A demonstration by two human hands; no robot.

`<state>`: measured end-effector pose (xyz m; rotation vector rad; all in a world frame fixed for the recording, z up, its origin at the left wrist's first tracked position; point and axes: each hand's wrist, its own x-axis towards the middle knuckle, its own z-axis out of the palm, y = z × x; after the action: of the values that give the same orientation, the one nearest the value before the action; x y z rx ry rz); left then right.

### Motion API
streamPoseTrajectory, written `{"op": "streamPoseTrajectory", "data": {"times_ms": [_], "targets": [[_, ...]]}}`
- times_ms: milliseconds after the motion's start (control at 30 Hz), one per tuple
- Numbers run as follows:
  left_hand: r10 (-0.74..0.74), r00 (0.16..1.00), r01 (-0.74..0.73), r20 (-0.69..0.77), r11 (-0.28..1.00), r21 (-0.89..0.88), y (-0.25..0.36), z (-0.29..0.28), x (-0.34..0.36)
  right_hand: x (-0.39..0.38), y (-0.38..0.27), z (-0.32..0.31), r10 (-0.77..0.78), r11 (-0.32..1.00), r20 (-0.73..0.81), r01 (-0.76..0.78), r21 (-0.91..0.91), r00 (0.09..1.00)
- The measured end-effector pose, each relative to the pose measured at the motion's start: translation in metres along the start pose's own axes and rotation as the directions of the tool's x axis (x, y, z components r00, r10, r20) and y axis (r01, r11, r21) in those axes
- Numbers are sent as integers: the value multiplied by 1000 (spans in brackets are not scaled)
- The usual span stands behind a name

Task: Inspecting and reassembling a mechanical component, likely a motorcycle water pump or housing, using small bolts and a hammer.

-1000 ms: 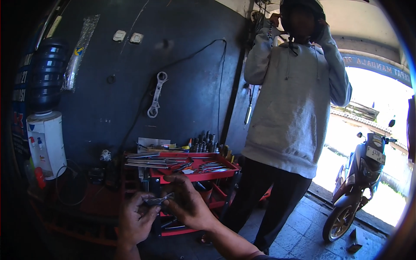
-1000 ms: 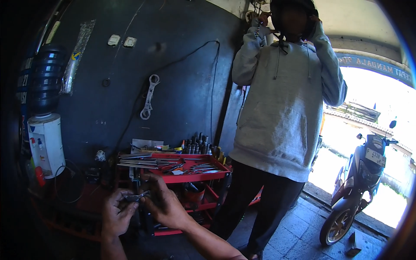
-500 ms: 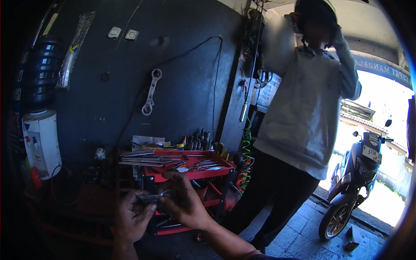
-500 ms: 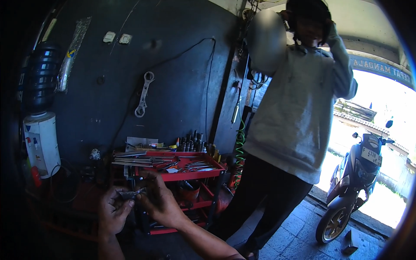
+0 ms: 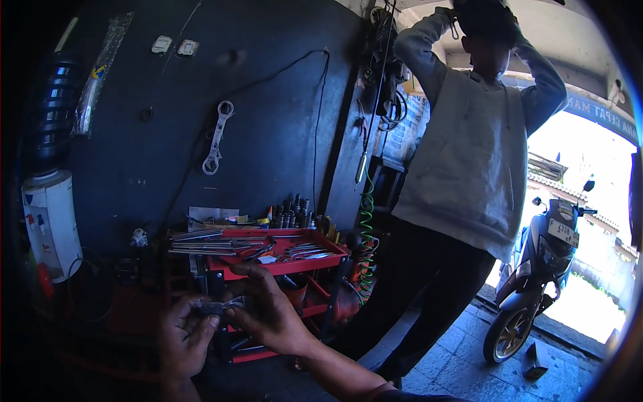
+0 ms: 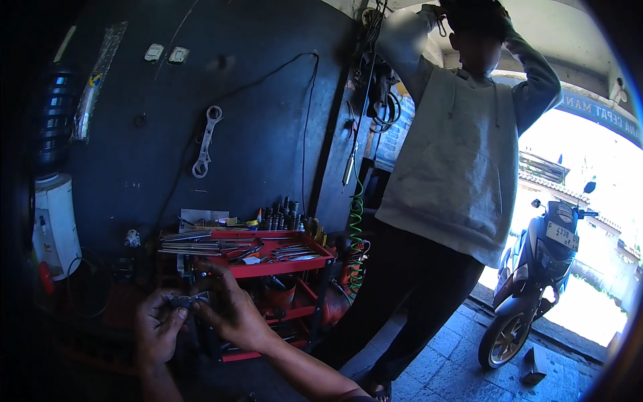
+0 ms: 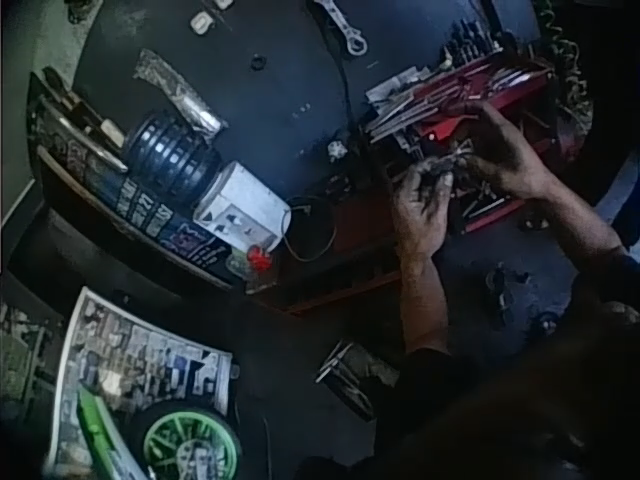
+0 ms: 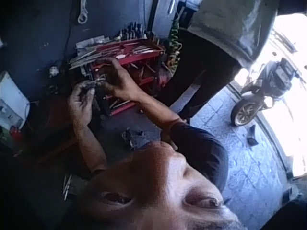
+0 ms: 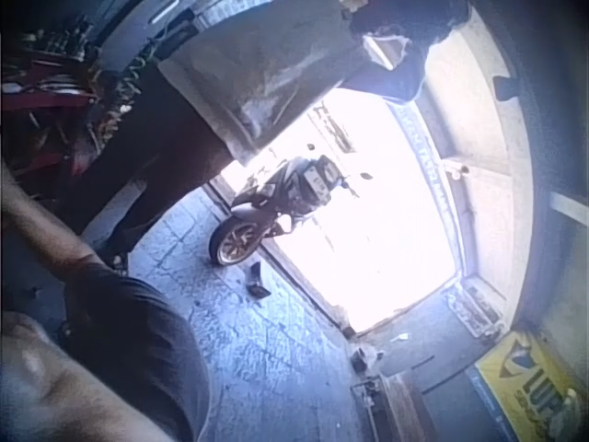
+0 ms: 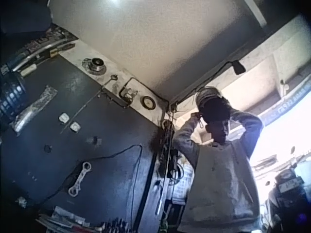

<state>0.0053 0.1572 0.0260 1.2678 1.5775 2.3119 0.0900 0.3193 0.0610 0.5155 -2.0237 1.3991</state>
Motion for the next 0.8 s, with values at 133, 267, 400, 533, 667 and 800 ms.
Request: {"op": "streamPoseTrajectory", "data": {"times_ms": [133,267,400,533,667,800], "targets": [[62,998,-61,-12,998,32,-3,5,2,-3,-2,0,6,998,-17,-7,-56,1000],[99,994,-97,-44,994,40,-10,10,2,-2,0,-2,12,998,-8,-12,-70,1000],[61,994,-54,-93,996,76,-15,9,3,-2,-1,-6,35,997,36,-33,-72,999],[56,991,-50,-120,997,54,-16,15,8,-4,4,-8,-16,1000,59,17,-21,998],[359,917,-289,-173,898,331,-37,2,29,-15,-7,10,30,994,269,1,-114,963],[86,844,-104,-530,995,-4,-33,-37,45,-23,-8,44,-214,940,392,298,-167,895]]}}
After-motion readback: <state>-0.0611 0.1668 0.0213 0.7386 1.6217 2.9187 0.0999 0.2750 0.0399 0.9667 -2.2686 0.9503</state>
